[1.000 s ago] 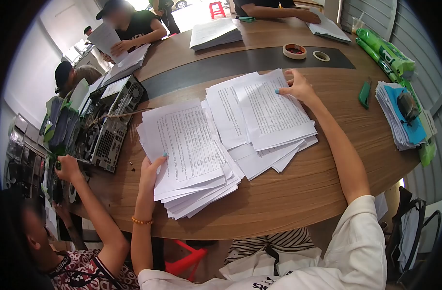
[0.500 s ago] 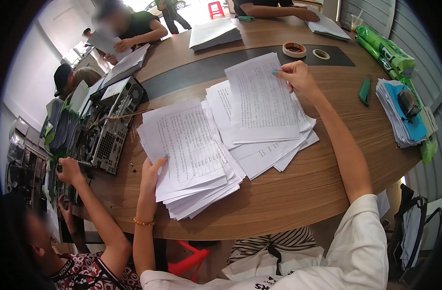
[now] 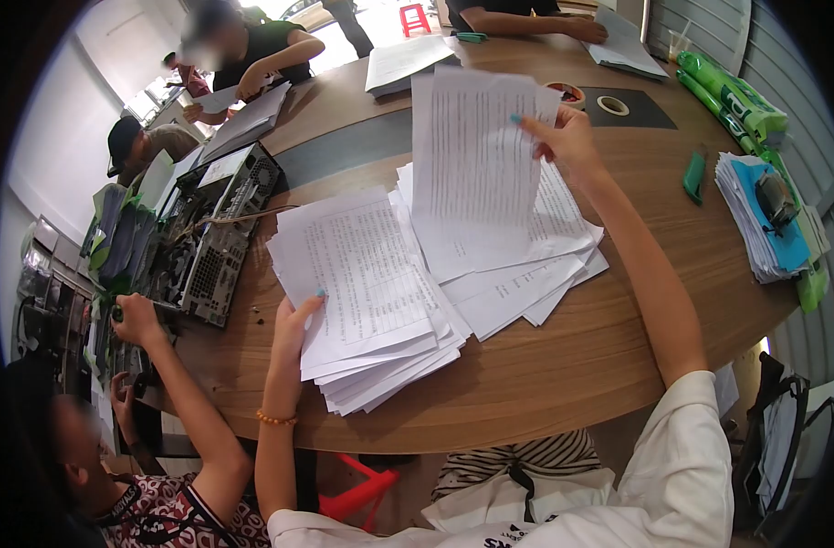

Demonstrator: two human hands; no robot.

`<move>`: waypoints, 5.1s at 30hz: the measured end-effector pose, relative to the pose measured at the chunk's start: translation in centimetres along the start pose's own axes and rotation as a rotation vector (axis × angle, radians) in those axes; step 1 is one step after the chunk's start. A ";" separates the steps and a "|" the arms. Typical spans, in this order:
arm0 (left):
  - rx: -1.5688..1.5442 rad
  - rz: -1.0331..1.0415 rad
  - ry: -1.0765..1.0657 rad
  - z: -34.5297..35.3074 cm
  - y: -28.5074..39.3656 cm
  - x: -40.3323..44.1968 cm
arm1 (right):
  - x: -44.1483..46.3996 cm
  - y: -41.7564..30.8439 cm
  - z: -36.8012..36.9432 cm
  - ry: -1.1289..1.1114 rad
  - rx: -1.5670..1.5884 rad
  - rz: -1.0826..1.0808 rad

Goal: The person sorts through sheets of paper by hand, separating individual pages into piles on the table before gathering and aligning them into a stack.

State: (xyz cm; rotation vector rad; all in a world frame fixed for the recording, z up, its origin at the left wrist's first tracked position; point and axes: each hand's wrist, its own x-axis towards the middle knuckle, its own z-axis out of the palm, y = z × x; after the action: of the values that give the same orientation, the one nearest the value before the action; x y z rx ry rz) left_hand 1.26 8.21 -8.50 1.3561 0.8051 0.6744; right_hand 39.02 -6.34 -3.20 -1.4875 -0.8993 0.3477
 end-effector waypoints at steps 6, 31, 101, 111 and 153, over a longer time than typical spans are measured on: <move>0.001 0.009 -0.011 0.3 0.3 -0.2 | -2.0 -5.2 3.1 0.293 0.348 -0.293; -0.556 -0.020 0.044 0.7 1.1 -0.9 | -9.4 -0.5 11.9 -0.689 0.170 -0.078; -0.258 0.117 0.087 2.0 1.5 -1.4 | -10.1 -1.3 11.4 -0.997 -0.577 -0.647; 0.011 -0.001 -0.013 1.4 1.2 -1.2 | -8.0 -2.7 9.3 -0.980 -0.271 -0.339; -0.151 -0.016 0.023 1.5 1.2 -1.3 | -9.3 -1.0 10.9 -0.724 -0.170 -0.613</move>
State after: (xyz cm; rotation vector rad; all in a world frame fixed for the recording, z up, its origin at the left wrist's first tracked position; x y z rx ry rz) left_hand 1.76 6.43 -7.07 1.2063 0.7676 0.7245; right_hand 25.12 -5.29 -6.75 -1.1528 -1.9411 0.3577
